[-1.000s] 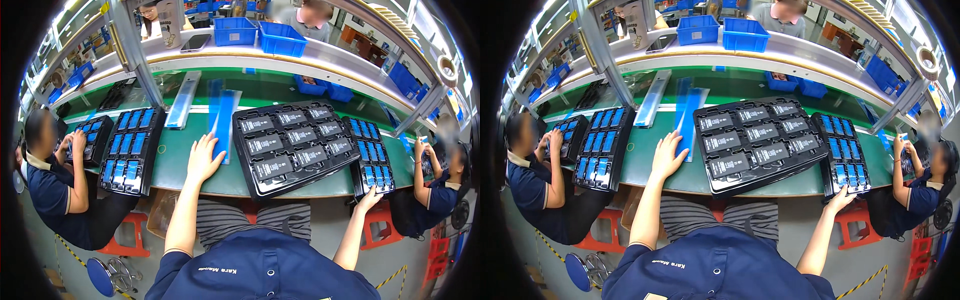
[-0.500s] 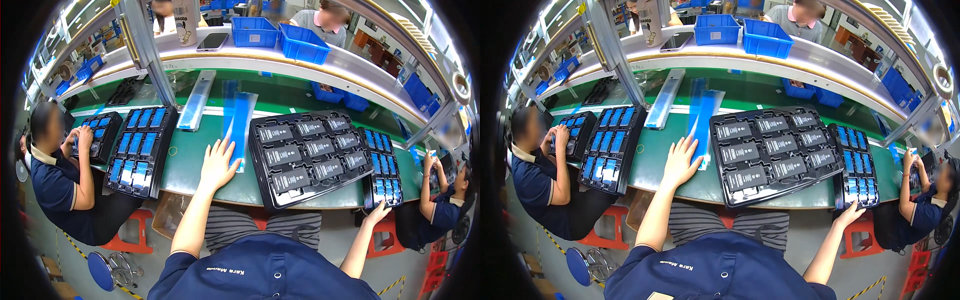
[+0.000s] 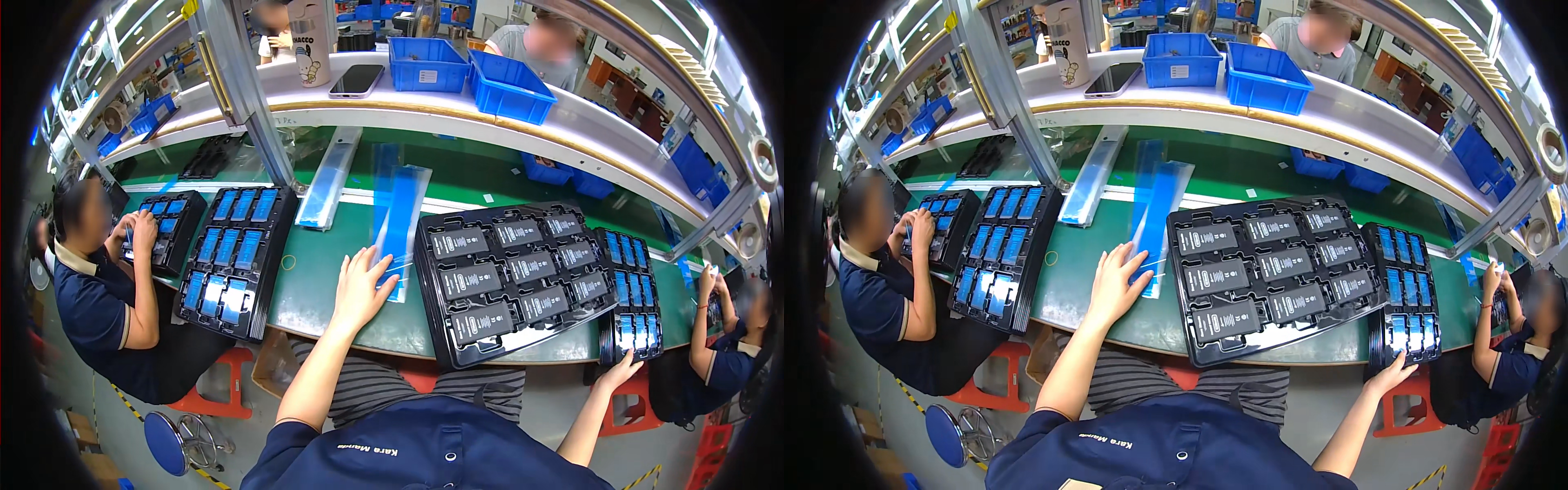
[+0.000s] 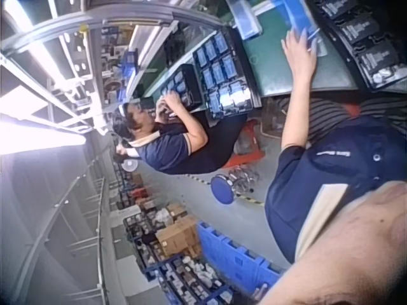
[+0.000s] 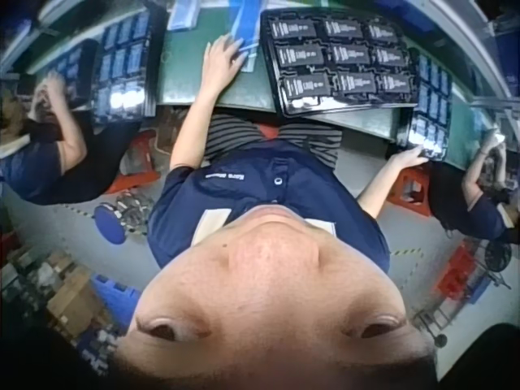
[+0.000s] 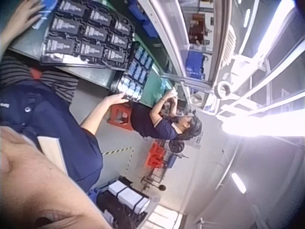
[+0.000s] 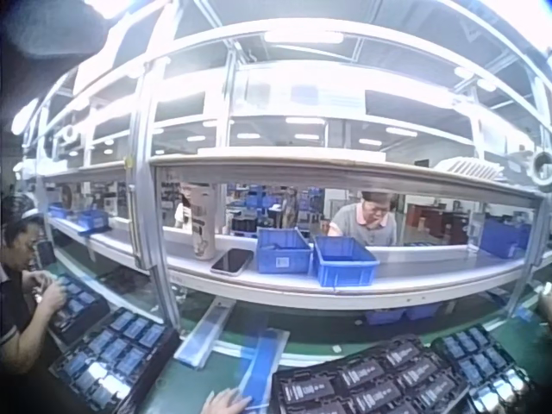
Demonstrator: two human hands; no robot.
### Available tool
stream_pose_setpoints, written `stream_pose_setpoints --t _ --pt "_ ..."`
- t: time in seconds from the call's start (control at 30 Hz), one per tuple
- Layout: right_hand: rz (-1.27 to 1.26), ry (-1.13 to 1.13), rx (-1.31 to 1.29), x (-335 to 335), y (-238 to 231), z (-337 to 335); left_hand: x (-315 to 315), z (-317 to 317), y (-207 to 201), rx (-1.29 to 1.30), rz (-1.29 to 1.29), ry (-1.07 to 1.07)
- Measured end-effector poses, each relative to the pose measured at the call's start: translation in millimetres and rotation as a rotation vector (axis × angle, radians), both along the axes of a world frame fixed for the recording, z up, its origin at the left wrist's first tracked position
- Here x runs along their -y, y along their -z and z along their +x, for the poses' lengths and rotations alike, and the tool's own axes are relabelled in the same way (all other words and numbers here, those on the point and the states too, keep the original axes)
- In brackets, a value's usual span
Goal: The person applies blue protective film to black rectangular electronic components in a tray. They peel the backing from the film and carefully align and smooth it over each component, repeating the process for multiple units.
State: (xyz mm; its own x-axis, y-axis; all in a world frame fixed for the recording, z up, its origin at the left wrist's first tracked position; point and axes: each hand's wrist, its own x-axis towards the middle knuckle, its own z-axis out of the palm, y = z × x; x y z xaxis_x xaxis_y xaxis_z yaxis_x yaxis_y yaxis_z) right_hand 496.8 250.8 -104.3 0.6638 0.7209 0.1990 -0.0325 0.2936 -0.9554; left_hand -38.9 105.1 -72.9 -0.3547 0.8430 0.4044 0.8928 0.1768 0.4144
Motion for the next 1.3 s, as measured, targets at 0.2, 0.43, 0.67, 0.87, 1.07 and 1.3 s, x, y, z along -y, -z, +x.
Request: stream_pose_setpoints --t 0.2,0.43,0.67,0.87,1.07,1.3 --pt "-0.01 0.022 -0.096 3 -10 -13 0 -8 -4 0.376 0.256 -0.037" --pt "0.04 0.502 0.796 21 -56 -48 6 5 -21 0.959 0.704 -0.066" --pt "0.698 -0.823 1.043 73 -169 -232 30 82 -67 0.133 0.676 0.226" --pt "0.716 -1.449 0.949 53 -164 -304 31 91 -77 0.203 0.658 0.516" --pt "0.642 -1.53 0.868 53 -156 -306 39 81 -94 0.322 0.392 0.451" --pt "0.629 -1.523 0.718 43 -154 -290 24 67 -91 0.071 0.374 0.508"
